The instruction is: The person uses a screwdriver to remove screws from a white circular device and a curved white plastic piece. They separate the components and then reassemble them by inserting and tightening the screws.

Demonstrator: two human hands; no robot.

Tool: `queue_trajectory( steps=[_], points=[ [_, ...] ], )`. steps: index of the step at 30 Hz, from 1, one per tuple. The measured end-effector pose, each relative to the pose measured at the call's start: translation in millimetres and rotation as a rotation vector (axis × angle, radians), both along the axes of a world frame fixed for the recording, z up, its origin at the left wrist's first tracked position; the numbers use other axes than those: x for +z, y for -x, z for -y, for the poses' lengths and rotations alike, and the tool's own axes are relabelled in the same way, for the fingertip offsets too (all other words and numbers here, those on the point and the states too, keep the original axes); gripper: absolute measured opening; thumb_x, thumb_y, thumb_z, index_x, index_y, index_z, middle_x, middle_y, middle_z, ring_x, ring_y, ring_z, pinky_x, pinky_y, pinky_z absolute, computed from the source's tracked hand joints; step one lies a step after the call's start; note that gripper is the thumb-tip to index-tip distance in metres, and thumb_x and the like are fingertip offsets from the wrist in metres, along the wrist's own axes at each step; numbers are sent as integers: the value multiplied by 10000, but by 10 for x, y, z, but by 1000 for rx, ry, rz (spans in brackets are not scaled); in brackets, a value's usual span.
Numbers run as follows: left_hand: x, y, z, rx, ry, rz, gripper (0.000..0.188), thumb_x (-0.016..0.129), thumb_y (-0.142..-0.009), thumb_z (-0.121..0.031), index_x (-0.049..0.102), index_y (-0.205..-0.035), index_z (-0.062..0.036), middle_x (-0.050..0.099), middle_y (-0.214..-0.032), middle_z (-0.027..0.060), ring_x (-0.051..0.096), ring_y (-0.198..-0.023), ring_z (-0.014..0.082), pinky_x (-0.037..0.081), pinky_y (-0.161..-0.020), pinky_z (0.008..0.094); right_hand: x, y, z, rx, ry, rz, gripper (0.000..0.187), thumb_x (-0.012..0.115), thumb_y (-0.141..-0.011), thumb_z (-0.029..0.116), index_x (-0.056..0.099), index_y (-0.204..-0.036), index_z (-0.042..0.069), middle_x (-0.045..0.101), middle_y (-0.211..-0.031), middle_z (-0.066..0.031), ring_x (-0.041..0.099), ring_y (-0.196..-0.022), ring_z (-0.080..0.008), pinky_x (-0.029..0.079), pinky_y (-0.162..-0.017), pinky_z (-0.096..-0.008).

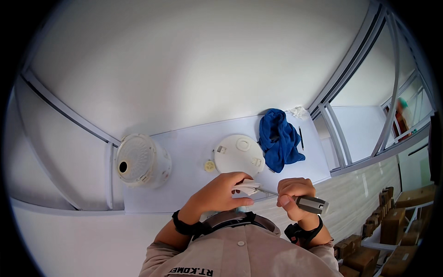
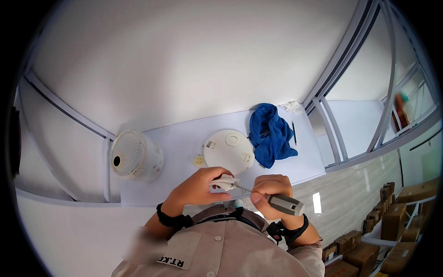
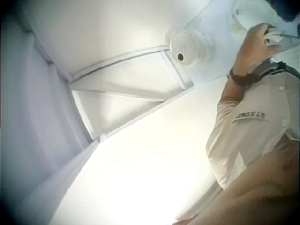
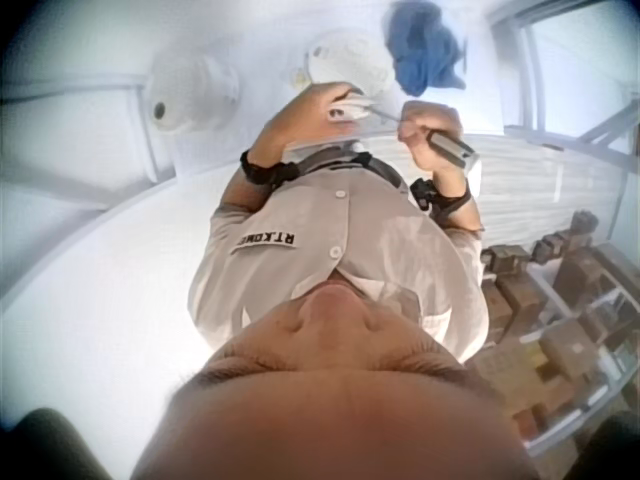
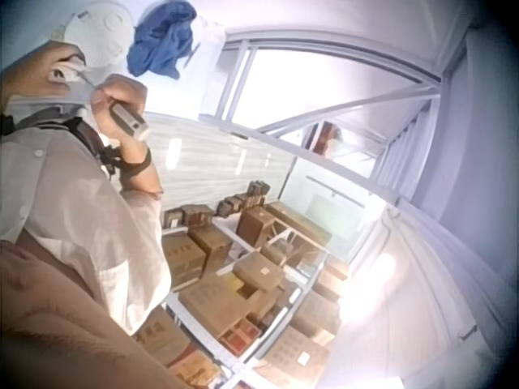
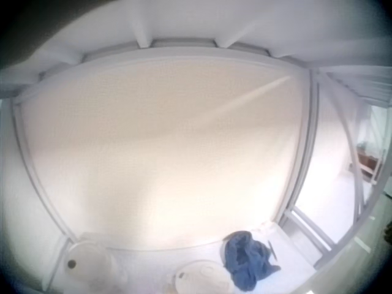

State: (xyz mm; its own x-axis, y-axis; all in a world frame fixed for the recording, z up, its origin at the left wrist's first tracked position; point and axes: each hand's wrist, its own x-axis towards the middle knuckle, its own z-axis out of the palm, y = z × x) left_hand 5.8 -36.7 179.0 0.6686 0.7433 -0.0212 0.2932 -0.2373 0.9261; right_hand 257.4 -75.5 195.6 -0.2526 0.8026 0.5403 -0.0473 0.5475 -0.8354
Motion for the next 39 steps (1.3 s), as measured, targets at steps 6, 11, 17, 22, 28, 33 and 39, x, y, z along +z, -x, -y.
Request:
queue_trajectory(
  steps=[6, 11, 17, 22, 28, 33, 39],
  points=[
    [-211, 57, -19, -16, 130, 64, 380, 704, -981, -203, 613, -1252, 48, 711, -986, 140, 630, -843, 182, 512, -797, 313, 36, -38, 50, -31, 119, 2, 158, 681, -814, 47, 589, -690, 13, 561, -577, -87, 509, -480, -212, 367, -464, -321],
    [-254, 63, -49, -7, 202, 36, 340, 701, -972, -120, 613, -1262, 34, 705, -1020, 117, 631, -905, 152, 515, -825, 306, 79, -17, -32, 49, -18, 25, 98, 653, -762, 10, 585, -692, 11, 533, -573, -83, 491, -475, -241, 363, -468, -332],
    [-257, 120, -21, 35, 45, 105, 366, 787, -903, -116, 621, -1200, 18, 685, -1025, 87, 649, -936, 156, 516, -841, 298, 120, -29, -54, 209, -110, 18, 84, 644, -739, 42, 585, -702, -6, 523, -600, -93, 488, -509, -272, 389, -506, -366],
    [-253, 128, -9, 79, -3, 203, 412, 829, -869, -119, 616, -1200, 2, 679, -1048, 78, 647, -938, 171, 515, -847, 301, 24, -49, -68, 219, -40, -72, 96, 653, -743, 56, 628, -811, -8, 561, -619, -82, 511, -519, -236, 411, -524, -330],
    [-271, 116, -13, 152, -86, 297, 480, 877, -810, -103, 620, -1206, -16, 665, -1092, 77, 647, -951, 172, 514, -844, 306, -215, -34, 66, 158, 401, -416, 255, 661, -829, 40, 615, -1068, -36, 654, -788, -103, 612, -657, -156, 470, -588, -282],
    [-168, 49, -26, 242, -396, 269, 474, 902, -776, -160, 662, -1167, -37, 688, -1117, 99, 705, -952, 252, 565, -802, 320, -286, 48, 4, 35, 367, -412, 54, 633, -900, -10, 648, -942, -42, 655, -820, -148, 643, -681, -181, 511, -577, -276],
    [-229, -18, -62, 285, -558, 308, 473, 916, -755, -169, 696, -1151, -34, 691, -1163, 110, 721, -973, 275, 586, -786, 331, -250, 74, -5, -23, 394, -490, 39, 605, -870, -28, 643, -871, -37, 661, -821, -159, 636, -656, -189, 514, -555, -282]
  ],
)
